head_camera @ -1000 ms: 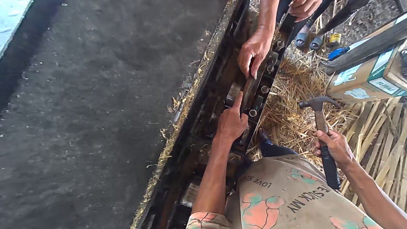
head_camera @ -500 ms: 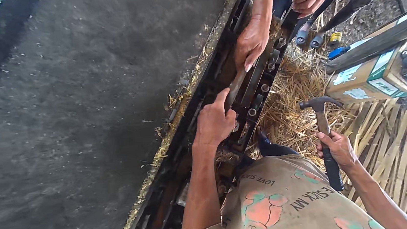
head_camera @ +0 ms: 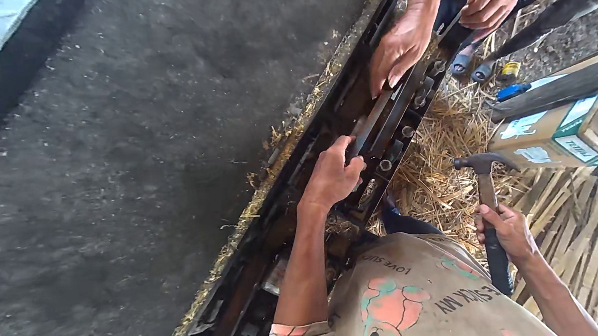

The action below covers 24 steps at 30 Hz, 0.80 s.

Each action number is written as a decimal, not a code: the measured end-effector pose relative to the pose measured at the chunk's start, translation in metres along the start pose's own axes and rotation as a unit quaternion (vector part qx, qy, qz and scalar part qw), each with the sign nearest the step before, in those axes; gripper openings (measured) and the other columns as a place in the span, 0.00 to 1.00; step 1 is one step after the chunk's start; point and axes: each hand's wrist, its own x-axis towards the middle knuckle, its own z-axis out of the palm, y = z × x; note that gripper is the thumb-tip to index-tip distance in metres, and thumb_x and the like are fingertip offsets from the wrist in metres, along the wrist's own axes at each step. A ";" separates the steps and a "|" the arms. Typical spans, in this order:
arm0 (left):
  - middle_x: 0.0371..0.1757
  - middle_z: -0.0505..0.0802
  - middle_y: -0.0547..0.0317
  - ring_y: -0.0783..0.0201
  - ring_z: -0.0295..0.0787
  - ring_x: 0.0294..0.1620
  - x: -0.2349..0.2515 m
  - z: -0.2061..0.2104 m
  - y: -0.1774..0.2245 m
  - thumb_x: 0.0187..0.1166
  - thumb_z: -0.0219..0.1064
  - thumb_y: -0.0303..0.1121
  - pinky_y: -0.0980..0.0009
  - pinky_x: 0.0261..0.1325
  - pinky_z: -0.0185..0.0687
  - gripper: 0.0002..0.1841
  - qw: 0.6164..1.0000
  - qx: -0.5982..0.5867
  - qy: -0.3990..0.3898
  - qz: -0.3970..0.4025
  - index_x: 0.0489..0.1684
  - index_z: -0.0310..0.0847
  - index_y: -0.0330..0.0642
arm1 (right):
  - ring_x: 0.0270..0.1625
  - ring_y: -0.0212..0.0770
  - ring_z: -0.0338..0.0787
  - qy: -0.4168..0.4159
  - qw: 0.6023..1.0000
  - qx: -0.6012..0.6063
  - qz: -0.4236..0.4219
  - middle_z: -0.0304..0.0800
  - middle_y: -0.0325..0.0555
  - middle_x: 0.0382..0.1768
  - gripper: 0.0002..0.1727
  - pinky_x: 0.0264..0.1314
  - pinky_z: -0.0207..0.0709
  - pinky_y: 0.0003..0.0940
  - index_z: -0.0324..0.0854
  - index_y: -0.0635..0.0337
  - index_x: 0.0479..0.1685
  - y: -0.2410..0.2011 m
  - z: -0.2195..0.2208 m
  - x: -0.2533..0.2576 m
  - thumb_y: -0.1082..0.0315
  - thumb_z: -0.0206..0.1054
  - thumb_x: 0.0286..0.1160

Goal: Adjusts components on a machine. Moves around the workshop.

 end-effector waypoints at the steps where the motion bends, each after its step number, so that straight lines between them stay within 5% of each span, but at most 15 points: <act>1: 0.40 0.97 0.54 0.57 0.94 0.24 0.001 0.001 -0.003 0.90 0.58 0.36 0.63 0.26 0.92 0.21 1.000 -0.012 0.001 -0.003 0.80 0.71 0.55 | 0.15 0.38 0.85 0.000 1.000 -0.001 0.000 0.84 0.41 0.18 0.16 0.18 0.86 0.34 0.79 0.65 0.49 0.000 0.000 0.000 0.58 0.58 0.86; 8: 0.43 0.96 0.53 0.59 0.94 0.28 0.014 0.014 -0.019 0.89 0.60 0.40 0.60 0.30 0.94 0.21 0.999 0.032 -0.011 -0.010 0.80 0.73 0.52 | 0.15 0.39 0.85 -0.005 1.000 0.002 0.003 0.84 0.42 0.18 0.16 0.18 0.85 0.34 0.79 0.66 0.49 0.002 0.003 0.001 0.59 0.59 0.86; 14: 0.41 0.94 0.43 0.46 0.93 0.33 0.005 0.032 -0.015 0.87 0.65 0.46 0.45 0.35 0.89 0.25 0.985 0.173 0.022 -0.002 0.82 0.71 0.53 | 0.15 0.38 0.85 0.001 1.000 -0.001 -0.004 0.84 0.41 0.18 0.16 0.18 0.85 0.34 0.80 0.65 0.47 0.005 0.001 -0.001 0.58 0.59 0.85; 24: 0.39 0.93 0.41 0.40 0.94 0.41 0.025 0.048 -0.020 0.81 0.65 0.34 0.41 0.40 0.87 0.26 0.954 0.301 -0.001 0.005 0.78 0.70 0.41 | 0.15 0.37 0.85 -0.008 1.000 -0.019 -0.002 0.84 0.41 0.17 0.13 0.18 0.86 0.33 0.79 0.64 0.46 -0.007 0.011 0.006 0.60 0.59 0.85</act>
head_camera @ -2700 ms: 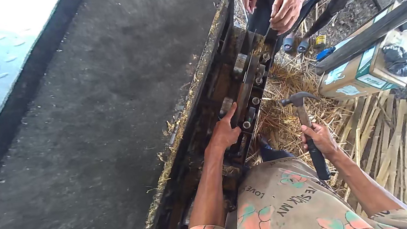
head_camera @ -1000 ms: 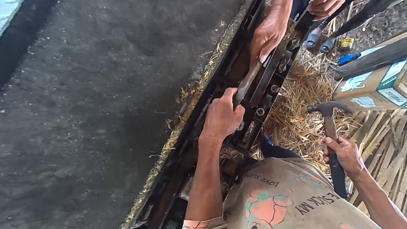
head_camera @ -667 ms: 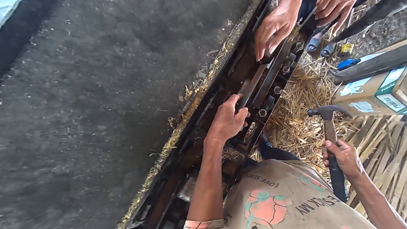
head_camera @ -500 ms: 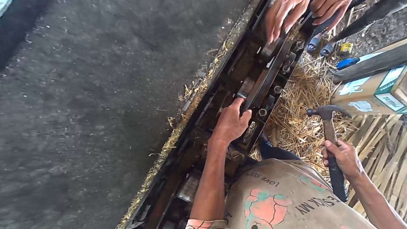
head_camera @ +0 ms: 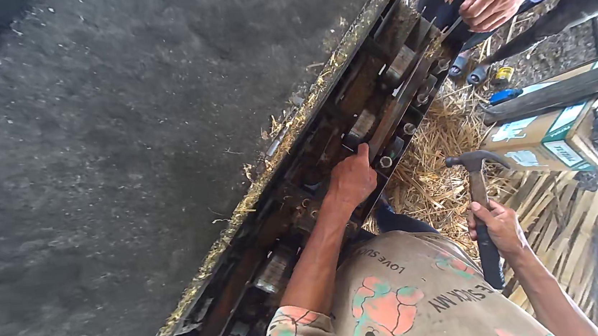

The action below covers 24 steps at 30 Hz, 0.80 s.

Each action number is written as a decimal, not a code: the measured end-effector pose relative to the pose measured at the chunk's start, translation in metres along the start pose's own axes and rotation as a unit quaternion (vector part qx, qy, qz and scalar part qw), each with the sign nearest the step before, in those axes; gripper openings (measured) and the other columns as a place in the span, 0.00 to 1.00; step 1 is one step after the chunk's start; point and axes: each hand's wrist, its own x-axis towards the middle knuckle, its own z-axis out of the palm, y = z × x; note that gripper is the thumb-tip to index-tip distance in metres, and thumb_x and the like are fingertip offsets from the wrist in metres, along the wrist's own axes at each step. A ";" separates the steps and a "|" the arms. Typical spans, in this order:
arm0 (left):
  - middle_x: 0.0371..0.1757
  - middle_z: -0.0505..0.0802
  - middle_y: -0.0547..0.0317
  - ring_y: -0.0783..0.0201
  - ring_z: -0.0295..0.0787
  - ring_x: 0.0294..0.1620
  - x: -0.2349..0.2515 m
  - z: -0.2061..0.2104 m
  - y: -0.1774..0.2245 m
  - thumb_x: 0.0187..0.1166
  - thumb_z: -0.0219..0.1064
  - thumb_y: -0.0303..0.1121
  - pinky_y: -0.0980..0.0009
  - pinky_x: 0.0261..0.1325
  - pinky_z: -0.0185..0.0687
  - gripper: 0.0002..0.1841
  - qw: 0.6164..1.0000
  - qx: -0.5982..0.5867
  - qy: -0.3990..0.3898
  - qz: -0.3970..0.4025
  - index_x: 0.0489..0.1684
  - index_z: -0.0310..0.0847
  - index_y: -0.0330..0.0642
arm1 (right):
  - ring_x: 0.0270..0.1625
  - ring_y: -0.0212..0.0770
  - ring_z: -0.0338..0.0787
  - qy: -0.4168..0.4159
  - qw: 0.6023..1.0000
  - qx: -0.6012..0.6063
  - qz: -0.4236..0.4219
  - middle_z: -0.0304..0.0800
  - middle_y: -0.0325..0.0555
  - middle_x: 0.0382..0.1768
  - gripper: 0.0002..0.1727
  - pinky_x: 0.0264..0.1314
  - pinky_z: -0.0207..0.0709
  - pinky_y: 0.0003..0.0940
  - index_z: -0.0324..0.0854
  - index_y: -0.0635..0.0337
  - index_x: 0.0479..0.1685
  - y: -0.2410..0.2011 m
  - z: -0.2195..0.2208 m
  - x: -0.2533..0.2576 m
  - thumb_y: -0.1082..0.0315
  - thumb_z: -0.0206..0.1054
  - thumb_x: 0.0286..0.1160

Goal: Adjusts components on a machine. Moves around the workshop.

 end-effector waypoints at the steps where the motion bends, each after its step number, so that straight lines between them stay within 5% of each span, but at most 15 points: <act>1: 0.39 0.93 0.41 0.40 0.94 0.41 -0.001 0.001 0.001 0.80 0.65 0.32 0.41 0.39 0.88 0.26 1.000 0.002 0.003 0.005 0.78 0.70 0.41 | 0.15 0.38 0.85 -0.006 1.000 0.000 -0.001 0.84 0.41 0.17 0.14 0.18 0.86 0.34 0.79 0.64 0.46 -0.001 0.002 0.000 0.60 0.60 0.85; 14: 0.38 0.92 0.44 0.41 0.94 0.41 0.007 0.004 0.006 0.79 0.61 0.30 0.43 0.39 0.87 0.21 0.997 0.073 -0.006 -0.008 0.71 0.70 0.42 | 0.16 0.40 0.86 -0.056 0.997 -0.025 -0.037 0.84 0.43 0.18 0.15 0.20 0.87 0.36 0.79 0.64 0.47 -0.040 0.025 0.027 0.59 0.60 0.86; 17: 0.34 0.91 0.43 0.39 0.94 0.36 0.006 0.011 0.007 0.81 0.63 0.28 0.44 0.35 0.87 0.21 0.997 0.081 0.011 -0.010 0.72 0.67 0.40 | 0.17 0.40 0.87 -0.060 0.996 -0.031 -0.054 0.85 0.42 0.19 0.15 0.21 0.88 0.36 0.79 0.64 0.48 -0.049 0.028 0.030 0.59 0.60 0.85; 24: 0.37 0.91 0.42 0.39 0.94 0.41 0.015 0.000 0.015 0.88 0.55 0.31 0.43 0.41 0.88 0.22 0.991 0.114 -0.060 -0.046 0.79 0.60 0.43 | 0.19 0.41 0.88 -0.075 0.988 -0.074 -0.114 0.85 0.42 0.20 0.16 0.24 0.89 0.37 0.80 0.62 0.49 -0.061 0.017 0.031 0.55 0.63 0.85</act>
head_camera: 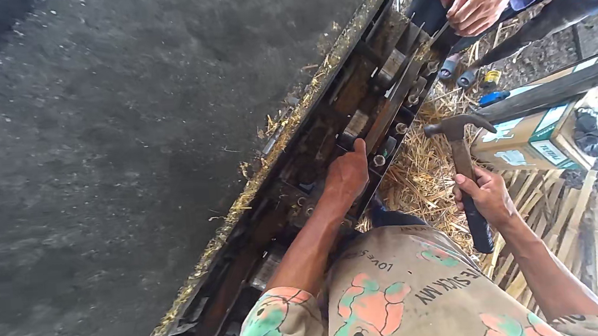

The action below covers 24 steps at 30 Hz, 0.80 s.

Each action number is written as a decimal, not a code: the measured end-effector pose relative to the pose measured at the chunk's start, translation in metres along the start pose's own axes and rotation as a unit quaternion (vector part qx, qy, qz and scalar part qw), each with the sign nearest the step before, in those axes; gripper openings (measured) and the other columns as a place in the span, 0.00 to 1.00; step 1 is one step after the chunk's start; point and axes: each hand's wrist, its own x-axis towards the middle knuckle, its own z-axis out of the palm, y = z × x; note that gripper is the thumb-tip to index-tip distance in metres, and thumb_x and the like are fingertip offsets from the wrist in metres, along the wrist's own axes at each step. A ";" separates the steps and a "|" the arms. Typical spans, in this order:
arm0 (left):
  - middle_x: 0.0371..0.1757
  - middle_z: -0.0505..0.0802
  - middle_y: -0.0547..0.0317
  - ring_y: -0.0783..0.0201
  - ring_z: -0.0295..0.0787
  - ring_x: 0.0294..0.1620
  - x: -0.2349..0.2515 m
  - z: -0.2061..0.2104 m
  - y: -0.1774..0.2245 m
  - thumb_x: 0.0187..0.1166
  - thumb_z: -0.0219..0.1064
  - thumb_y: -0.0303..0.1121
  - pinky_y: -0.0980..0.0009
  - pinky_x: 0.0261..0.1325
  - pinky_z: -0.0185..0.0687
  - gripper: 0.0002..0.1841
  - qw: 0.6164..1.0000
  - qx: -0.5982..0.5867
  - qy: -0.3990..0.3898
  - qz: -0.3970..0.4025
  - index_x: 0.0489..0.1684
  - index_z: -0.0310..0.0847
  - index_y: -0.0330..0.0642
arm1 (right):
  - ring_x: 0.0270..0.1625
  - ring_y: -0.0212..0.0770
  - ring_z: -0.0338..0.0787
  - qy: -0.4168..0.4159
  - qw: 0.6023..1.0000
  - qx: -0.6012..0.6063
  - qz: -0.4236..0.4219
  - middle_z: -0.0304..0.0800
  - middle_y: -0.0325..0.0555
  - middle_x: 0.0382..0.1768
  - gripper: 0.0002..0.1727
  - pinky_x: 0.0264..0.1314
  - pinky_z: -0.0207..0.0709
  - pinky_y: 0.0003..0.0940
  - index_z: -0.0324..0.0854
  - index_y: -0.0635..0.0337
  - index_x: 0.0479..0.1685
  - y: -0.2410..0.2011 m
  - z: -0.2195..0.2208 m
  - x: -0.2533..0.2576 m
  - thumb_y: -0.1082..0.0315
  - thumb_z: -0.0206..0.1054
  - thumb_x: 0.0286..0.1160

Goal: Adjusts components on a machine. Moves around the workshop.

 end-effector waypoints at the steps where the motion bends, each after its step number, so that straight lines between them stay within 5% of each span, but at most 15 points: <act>1: 0.36 0.90 0.43 0.39 0.94 0.41 0.001 0.000 0.000 0.89 0.54 0.34 0.43 0.41 0.88 0.21 1.000 -0.005 -0.007 0.001 0.78 0.60 0.42 | 0.19 0.41 0.88 -0.001 1.000 -0.010 -0.004 0.85 0.42 0.20 0.17 0.25 0.90 0.37 0.80 0.61 0.49 0.001 -0.002 0.000 0.54 0.64 0.84; 8: 0.37 0.92 0.42 0.39 0.94 0.43 0.014 -0.004 0.009 0.90 0.53 0.56 0.42 0.42 0.87 0.25 0.998 0.015 0.043 -0.046 0.62 0.74 0.41 | 0.22 0.39 0.89 -0.051 0.986 -0.160 -0.019 0.87 0.41 0.23 0.21 0.27 0.90 0.39 0.83 0.58 0.51 0.003 -0.008 0.019 0.47 0.68 0.80; 14: 0.41 0.92 0.39 0.37 0.94 0.46 0.016 -0.004 0.024 0.89 0.59 0.47 0.41 0.43 0.87 0.20 0.995 0.020 0.051 -0.082 0.61 0.77 0.38 | 0.18 0.36 0.82 -0.068 0.905 -0.393 -0.149 0.83 0.38 0.20 0.23 0.21 0.79 0.43 0.86 0.53 0.46 -0.027 -0.002 0.050 0.42 0.66 0.79; 24: 0.43 0.92 0.39 0.38 0.94 0.47 0.017 -0.008 0.035 0.88 0.60 0.41 0.43 0.42 0.88 0.16 0.991 0.045 0.035 -0.119 0.61 0.76 0.37 | 0.21 0.46 0.86 -0.116 0.849 -0.481 -0.185 0.82 0.43 0.19 0.21 0.23 0.79 0.53 0.84 0.54 0.43 -0.031 0.003 0.090 0.44 0.64 0.82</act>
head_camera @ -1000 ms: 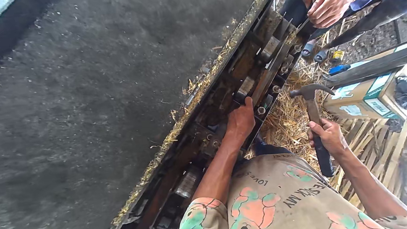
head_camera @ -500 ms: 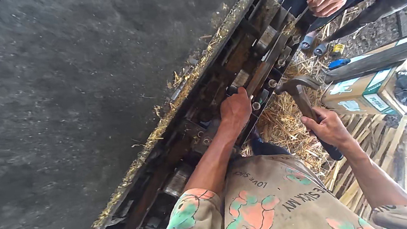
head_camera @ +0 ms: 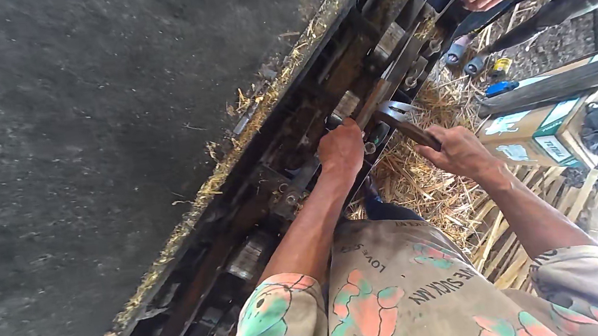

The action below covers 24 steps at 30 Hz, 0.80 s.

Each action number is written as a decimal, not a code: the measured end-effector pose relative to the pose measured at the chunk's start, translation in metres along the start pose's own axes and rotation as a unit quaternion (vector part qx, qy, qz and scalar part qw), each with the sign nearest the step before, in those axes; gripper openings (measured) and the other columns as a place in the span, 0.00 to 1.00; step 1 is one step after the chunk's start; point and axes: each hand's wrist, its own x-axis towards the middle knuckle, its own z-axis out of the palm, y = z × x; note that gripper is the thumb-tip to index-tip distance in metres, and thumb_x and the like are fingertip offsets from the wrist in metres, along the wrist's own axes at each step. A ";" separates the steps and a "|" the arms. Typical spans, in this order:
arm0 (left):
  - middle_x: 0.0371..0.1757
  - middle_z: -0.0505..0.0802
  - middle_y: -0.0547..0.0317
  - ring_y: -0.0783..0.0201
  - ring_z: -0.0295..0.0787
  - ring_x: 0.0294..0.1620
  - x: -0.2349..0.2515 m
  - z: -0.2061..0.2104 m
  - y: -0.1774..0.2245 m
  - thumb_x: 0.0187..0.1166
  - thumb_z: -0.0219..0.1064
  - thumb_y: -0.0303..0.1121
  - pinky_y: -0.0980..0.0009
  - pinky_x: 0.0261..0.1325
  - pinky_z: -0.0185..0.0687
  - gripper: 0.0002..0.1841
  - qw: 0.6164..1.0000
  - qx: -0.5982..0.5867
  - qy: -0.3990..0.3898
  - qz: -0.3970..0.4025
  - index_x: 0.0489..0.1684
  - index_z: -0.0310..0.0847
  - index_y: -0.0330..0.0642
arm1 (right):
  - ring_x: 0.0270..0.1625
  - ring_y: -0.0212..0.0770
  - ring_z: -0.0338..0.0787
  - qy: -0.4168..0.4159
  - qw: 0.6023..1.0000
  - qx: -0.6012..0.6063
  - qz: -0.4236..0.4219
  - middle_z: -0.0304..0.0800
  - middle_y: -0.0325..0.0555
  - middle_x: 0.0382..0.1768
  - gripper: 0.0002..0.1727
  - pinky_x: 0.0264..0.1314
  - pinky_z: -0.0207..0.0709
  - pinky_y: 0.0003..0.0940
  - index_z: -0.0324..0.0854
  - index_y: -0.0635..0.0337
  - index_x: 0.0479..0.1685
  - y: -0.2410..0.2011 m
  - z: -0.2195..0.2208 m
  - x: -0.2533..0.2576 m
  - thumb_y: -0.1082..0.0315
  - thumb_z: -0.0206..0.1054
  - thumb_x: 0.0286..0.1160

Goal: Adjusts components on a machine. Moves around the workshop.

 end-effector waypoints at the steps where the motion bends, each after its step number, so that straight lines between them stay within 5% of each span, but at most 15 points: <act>1: 0.43 0.92 0.39 0.38 0.94 0.47 0.000 0.001 0.000 0.88 0.60 0.41 0.43 0.42 0.88 0.16 1.000 0.002 0.002 -0.001 0.61 0.76 0.37 | 0.21 0.47 0.86 0.000 1.000 -0.005 -0.004 0.82 0.43 0.19 0.21 0.23 0.79 0.54 0.84 0.54 0.43 0.000 -0.001 0.001 0.44 0.64 0.82; 10: 0.43 0.92 0.39 0.37 0.94 0.46 0.001 -0.001 0.003 0.88 0.60 0.40 0.43 0.41 0.88 0.16 1.000 -0.002 -0.010 -0.012 0.61 0.75 0.37 | 0.29 0.61 0.91 -0.045 0.998 -0.050 0.008 0.86 0.54 0.23 0.26 0.31 0.81 0.63 0.80 0.62 0.46 0.008 0.002 0.014 0.43 0.59 0.85; 24: 0.42 0.92 0.39 0.37 0.94 0.46 0.002 -0.001 0.006 0.88 0.60 0.41 0.43 0.41 0.87 0.17 1.000 0.007 -0.010 -0.026 0.62 0.75 0.38 | 0.27 0.64 0.91 -0.037 0.997 -0.068 -0.018 0.85 0.57 0.22 0.23 0.28 0.81 0.63 0.79 0.65 0.44 0.019 0.008 0.017 0.49 0.61 0.84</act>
